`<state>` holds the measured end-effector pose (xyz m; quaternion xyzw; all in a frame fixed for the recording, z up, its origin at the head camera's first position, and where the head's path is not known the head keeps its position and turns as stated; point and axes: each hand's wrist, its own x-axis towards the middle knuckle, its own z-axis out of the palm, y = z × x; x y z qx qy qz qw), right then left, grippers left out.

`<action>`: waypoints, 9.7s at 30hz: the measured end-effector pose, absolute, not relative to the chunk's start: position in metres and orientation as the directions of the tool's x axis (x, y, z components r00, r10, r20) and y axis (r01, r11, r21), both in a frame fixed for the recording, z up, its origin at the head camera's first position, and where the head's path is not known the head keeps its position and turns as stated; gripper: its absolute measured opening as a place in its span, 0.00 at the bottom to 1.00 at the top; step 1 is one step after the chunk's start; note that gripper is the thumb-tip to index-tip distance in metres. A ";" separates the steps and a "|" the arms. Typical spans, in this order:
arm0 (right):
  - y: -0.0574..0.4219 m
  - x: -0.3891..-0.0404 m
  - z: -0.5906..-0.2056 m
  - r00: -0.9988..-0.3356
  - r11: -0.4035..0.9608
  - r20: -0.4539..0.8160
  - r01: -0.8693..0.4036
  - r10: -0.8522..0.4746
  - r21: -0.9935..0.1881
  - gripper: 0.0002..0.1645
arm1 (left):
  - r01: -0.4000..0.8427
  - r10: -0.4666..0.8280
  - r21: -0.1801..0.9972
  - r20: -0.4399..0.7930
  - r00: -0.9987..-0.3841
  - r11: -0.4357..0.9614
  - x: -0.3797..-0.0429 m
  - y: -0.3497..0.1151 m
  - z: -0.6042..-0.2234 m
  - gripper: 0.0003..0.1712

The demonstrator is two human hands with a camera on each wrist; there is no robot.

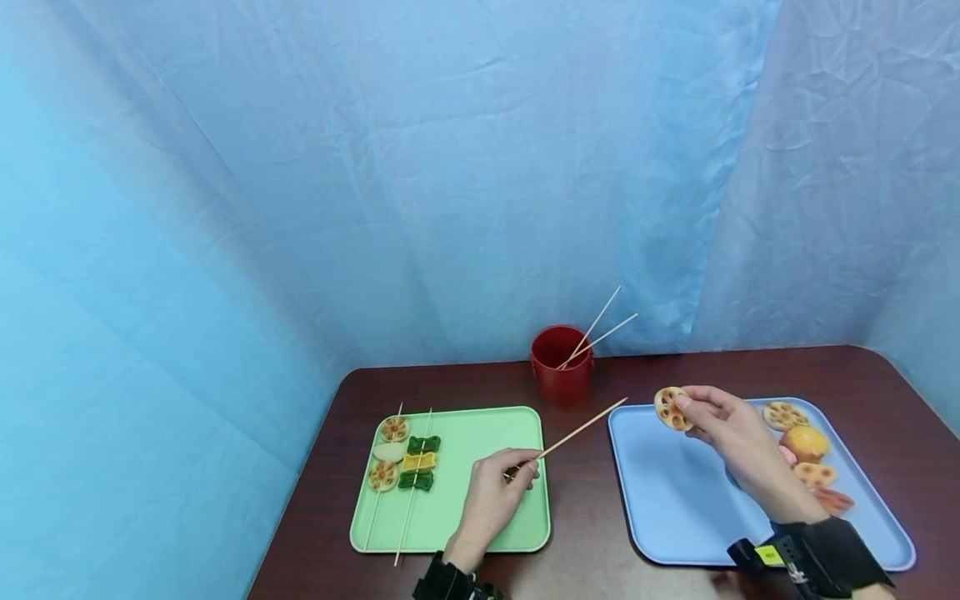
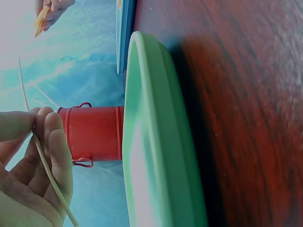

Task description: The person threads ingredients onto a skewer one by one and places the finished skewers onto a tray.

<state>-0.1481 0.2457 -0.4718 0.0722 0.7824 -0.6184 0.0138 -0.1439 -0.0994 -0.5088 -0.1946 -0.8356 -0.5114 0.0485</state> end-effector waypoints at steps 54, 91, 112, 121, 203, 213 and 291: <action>0.223 -0.146 -0.466 -0.991 0.141 -0.040 0.058 0.127 -0.988 0.35 | 0.353 0.321 0.814 0.218 -0.922 0.462 -0.141 -0.092 -0.508 0.10; 0.215 -0.145 -0.470 -0.998 0.106 -0.067 0.069 0.022 -0.992 0.31 | 0.403 0.329 0.780 0.266 -0.906 0.479 -0.139 -0.083 -0.508 0.09; 0.184 -0.141 -0.485 -0.993 0.056 -0.084 0.080 -0.077 -0.995 0.28 | 0.289 0.264 0.887 0.200 -0.943 0.360 -0.141 -0.062 -0.507 0.02; 0.168 -0.140 -0.489 -0.990 0.046 -0.077 0.072 -0.117 -0.996 0.26 | 0.273 0.258 0.889 0.185 -0.948 0.367 -0.140 -0.049 -0.508 0.06; 0.319 -0.128 -0.504 -0.993 0.878 -0.099 -0.010 -0.066 -0.479 0.30 | 0.167 0.138 0.909 0.123 -0.983 0.381 -0.143 -0.085 -0.517 0.09; 0.308 -0.133 -0.492 -0.997 0.851 -0.071 0.011 -0.031 -0.524 0.37 | 0.171 0.145 0.911 0.124 -0.982 0.376 -0.143 -0.083 -0.516 0.08; 0.220 -0.145 -0.491 -0.993 0.090 -0.095 0.088 -0.069 -0.992 0.38 | 0.222 0.295 0.902 0.113 -0.949 0.370 -0.131 -0.067 -0.524 0.08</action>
